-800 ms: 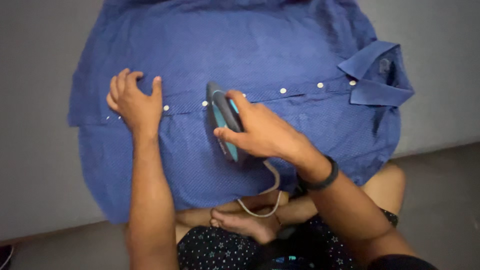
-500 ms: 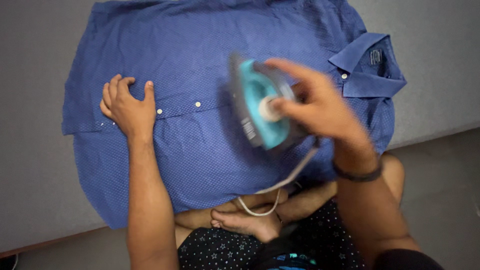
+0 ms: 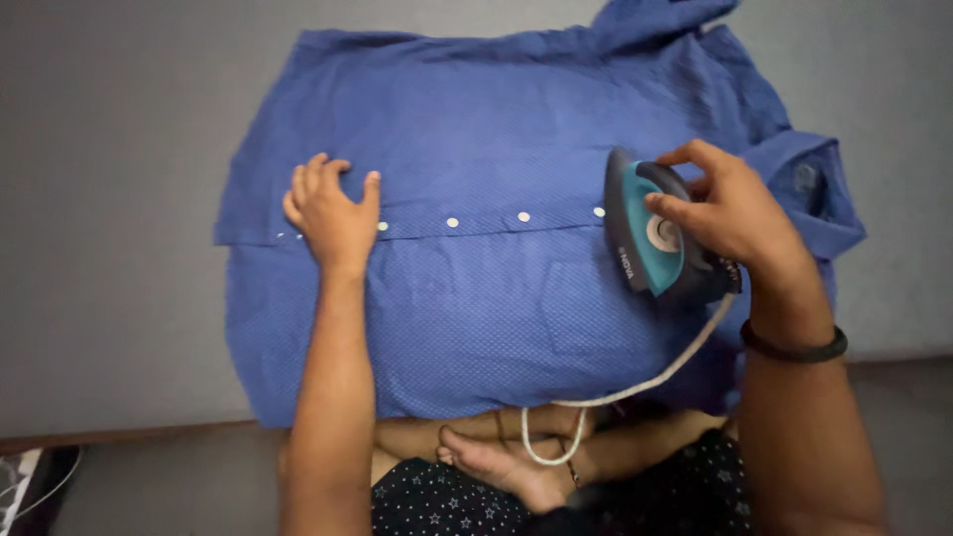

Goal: The person irons a blue patterned shirt laid out on a gray surface. They use a handheld iron to smooth the fabric, moving it back and forth across the shirt while holding it flat with their other hand.

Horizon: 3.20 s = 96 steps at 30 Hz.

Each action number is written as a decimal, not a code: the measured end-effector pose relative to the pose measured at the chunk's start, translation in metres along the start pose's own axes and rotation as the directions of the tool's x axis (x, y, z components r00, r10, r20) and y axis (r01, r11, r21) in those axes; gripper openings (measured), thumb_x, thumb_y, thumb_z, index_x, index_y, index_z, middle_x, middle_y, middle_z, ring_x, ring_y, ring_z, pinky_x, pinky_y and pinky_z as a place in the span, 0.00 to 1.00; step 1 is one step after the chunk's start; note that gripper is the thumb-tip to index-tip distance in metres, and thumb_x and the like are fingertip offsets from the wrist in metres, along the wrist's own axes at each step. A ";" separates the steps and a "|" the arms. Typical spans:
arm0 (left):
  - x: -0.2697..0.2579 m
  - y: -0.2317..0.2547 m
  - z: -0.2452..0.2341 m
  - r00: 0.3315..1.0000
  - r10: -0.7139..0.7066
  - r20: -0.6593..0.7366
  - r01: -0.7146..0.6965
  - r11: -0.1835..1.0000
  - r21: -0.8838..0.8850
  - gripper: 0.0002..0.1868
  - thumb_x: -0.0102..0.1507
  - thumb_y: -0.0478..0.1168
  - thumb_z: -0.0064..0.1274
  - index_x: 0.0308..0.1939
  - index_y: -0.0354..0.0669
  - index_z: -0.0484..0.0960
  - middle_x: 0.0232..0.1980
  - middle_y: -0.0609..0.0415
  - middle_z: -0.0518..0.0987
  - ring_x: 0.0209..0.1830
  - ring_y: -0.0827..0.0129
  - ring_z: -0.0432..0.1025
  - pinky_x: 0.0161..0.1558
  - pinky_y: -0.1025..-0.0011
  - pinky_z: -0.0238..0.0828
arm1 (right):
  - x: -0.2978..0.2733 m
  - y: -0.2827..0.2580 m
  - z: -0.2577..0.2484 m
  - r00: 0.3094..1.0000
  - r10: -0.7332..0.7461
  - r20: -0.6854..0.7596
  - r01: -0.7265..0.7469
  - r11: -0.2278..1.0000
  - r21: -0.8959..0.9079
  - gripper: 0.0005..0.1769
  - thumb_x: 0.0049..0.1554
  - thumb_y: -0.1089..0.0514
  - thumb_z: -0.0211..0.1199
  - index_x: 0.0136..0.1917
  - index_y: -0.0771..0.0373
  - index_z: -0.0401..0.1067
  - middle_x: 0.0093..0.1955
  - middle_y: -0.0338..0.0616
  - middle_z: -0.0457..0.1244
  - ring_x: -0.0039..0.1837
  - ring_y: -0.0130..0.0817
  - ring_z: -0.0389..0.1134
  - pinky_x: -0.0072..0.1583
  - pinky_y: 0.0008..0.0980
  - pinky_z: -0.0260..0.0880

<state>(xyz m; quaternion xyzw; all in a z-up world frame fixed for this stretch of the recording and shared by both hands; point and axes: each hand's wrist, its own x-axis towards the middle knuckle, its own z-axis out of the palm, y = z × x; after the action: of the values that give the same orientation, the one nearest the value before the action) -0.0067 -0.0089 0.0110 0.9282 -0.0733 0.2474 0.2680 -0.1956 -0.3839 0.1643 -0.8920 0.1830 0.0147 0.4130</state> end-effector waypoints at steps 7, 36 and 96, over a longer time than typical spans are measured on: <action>-0.001 0.002 -0.001 1.000 0.005 -0.014 -0.005 1.000 0.019 0.24 0.62 0.54 0.63 0.53 0.42 0.82 0.69 0.45 0.73 0.75 0.46 0.58 0.73 0.45 0.42 | -0.010 0.000 0.005 0.996 0.056 -0.073 -0.066 0.986 -0.153 0.27 0.54 0.59 0.69 0.66 0.63 0.73 0.45 0.59 0.72 0.46 0.42 0.75 0.46 0.38 0.74; -0.085 0.269 0.091 0.586 0.741 0.326 -0.622 0.670 -0.405 0.28 0.67 0.55 0.50 0.69 0.49 0.74 0.76 0.43 0.64 0.77 0.46 0.55 0.72 0.43 0.48 | -0.117 0.033 -0.037 0.945 -0.104 -0.311 0.026 0.969 -0.246 0.28 0.54 0.53 0.67 0.68 0.59 0.73 0.52 0.58 0.71 0.50 0.48 0.76 0.51 0.40 0.74; 0.009 0.032 -0.024 0.834 -0.315 0.452 0.202 0.938 0.282 0.49 0.67 0.71 0.38 0.80 0.40 0.51 0.83 0.36 0.43 0.83 0.41 0.33 0.75 0.39 0.26 | -0.027 0.028 -0.032 0.985 0.170 -0.027 -0.144 0.728 -0.670 0.30 0.55 0.53 0.64 0.69 0.59 0.66 0.53 0.66 0.69 0.56 0.65 0.70 0.57 0.57 0.70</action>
<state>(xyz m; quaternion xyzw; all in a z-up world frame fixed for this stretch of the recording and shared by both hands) -0.0178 -0.0226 0.0479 0.9856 0.0161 -0.0285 0.1657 -0.2343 -0.4160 0.1701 -0.9616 0.2325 0.1304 0.0656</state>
